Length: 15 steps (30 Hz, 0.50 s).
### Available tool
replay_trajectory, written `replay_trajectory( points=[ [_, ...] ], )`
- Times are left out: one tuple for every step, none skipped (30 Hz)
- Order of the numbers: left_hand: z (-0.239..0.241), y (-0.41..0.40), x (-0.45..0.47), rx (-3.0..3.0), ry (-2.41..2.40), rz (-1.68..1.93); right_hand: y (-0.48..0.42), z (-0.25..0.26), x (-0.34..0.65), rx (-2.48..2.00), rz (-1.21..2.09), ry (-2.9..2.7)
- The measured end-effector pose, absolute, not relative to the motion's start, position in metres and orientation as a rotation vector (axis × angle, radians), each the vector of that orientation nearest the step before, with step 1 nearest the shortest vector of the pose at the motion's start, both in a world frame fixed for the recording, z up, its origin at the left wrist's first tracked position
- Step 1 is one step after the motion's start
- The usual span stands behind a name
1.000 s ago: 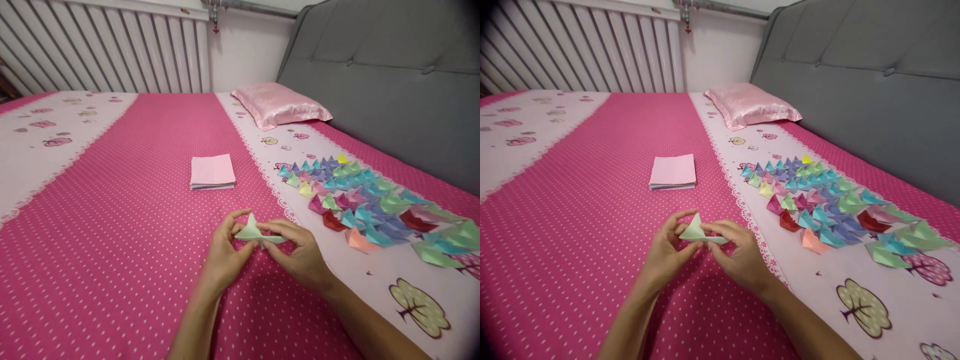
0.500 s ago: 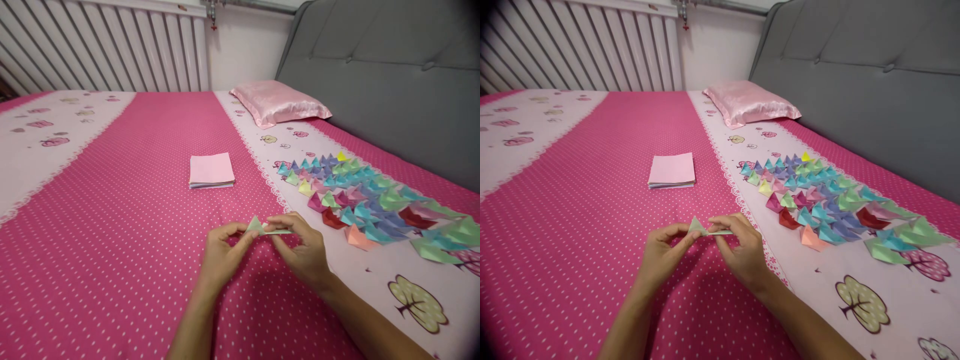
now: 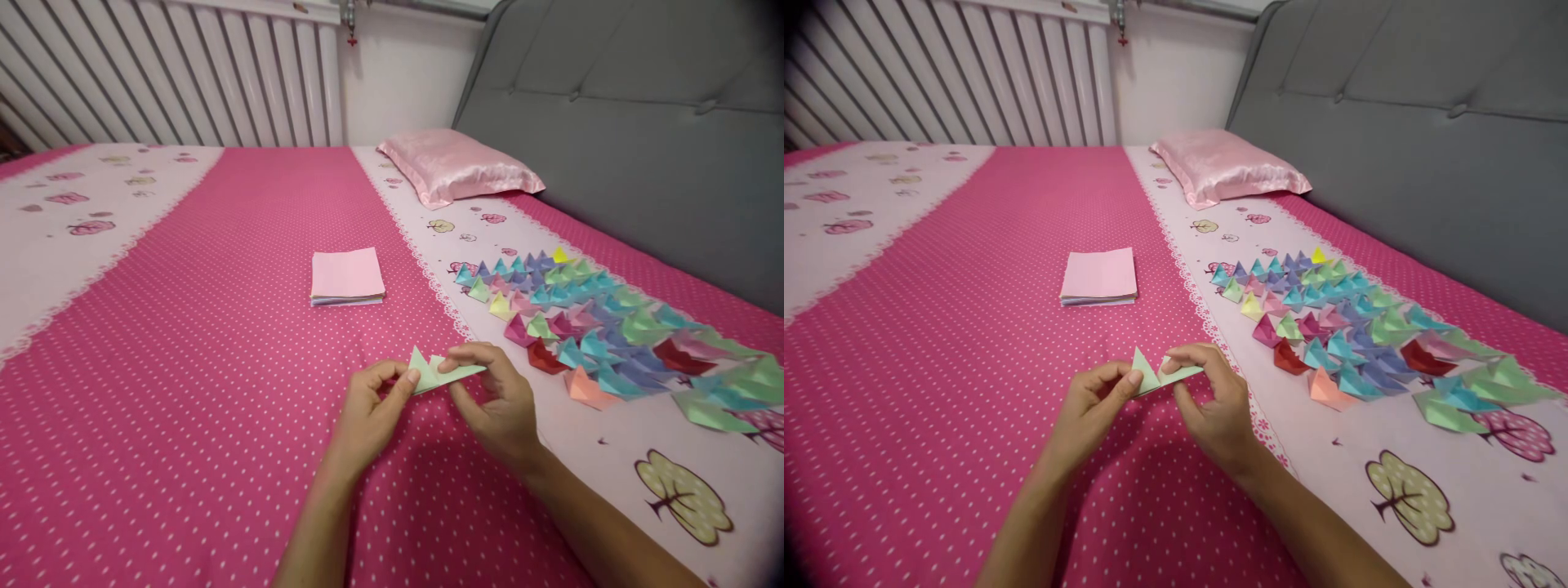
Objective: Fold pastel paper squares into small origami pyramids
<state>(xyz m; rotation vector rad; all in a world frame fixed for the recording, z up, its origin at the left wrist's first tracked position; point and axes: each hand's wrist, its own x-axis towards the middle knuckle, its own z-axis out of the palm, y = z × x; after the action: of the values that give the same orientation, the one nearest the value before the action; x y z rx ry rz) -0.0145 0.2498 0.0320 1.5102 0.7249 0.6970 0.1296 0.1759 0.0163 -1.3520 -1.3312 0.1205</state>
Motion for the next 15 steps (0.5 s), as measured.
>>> replay_trajectory(
  points=[
    [0.0321, 0.2497, -0.0145, 1.512, 0.724, 0.699, 0.1761, 0.0162, 0.1291, -1.348, 0.151, -1.311],
    [0.0322, 0.2497, -0.0145, 1.515, 0.723, 0.703, 0.1761, 0.0161, 0.1285, -1.344, 0.181, -1.287],
    [0.0321, 0.2497, -0.0145, 1.517, 0.722, 0.707, 0.1761, 0.0161, 0.1279, -1.341, 0.210, -1.265],
    [0.0320, 0.2498, -0.0145, 1.518, 0.723, 0.712, 0.1760, 0.0161, 0.1274, -1.343, 0.237, -1.247],
    [0.0319, 0.2499, -0.0145, 1.516, 0.726, 0.716, 0.1757, 0.0161, 0.1270, -1.350, 0.259, -1.233],
    [0.0317, 0.2500, -0.0146, 1.514, 0.729, 0.721, 0.1754, 0.0161, 0.1267, -1.358, 0.276, -1.224],
    [0.0316, 0.2501, -0.0147, 1.512, 0.733, 0.726, 0.1750, 0.0163, 0.1264, -1.367, 0.290, -1.223],
    [0.0316, 0.2502, -0.0147, 1.512, 0.736, 0.728, 0.1746, 0.0165, 0.1262, -1.376, 0.302, -1.228],
    [0.0316, 0.2502, -0.0148, 1.513, 0.738, 0.731, 0.1742, 0.0168, 0.1260, -1.384, 0.310, -1.237],
    [0.0317, 0.2503, -0.0149, 1.516, 0.738, 0.732, 0.1738, 0.0171, 0.1258, -1.391, 0.314, -1.247],
    [0.0319, 0.2503, -0.0149, 1.519, 0.736, 0.732, 0.1734, 0.0175, 0.1256, -1.398, 0.315, -1.259],
    [0.0321, 0.2502, -0.0149, 1.521, 0.734, 0.731, 0.1732, 0.0178, 0.1255, -1.408, 0.316, -1.269],
    [0.0323, 0.2501, -0.0148, 1.521, 0.734, 0.730, 0.1729, 0.0181, 0.1253, -1.419, 0.317, -1.274],
    [0.0324, 0.2500, -0.0146, 1.522, 0.735, 0.728, 0.1728, 0.0183, 0.1252, -1.431, 0.323, -1.273],
    [0.0324, 0.2500, -0.0145, 1.526, 0.740, 0.729, 0.1727, 0.0185, 0.1252, -1.442, 0.333, -1.265]
  ],
)
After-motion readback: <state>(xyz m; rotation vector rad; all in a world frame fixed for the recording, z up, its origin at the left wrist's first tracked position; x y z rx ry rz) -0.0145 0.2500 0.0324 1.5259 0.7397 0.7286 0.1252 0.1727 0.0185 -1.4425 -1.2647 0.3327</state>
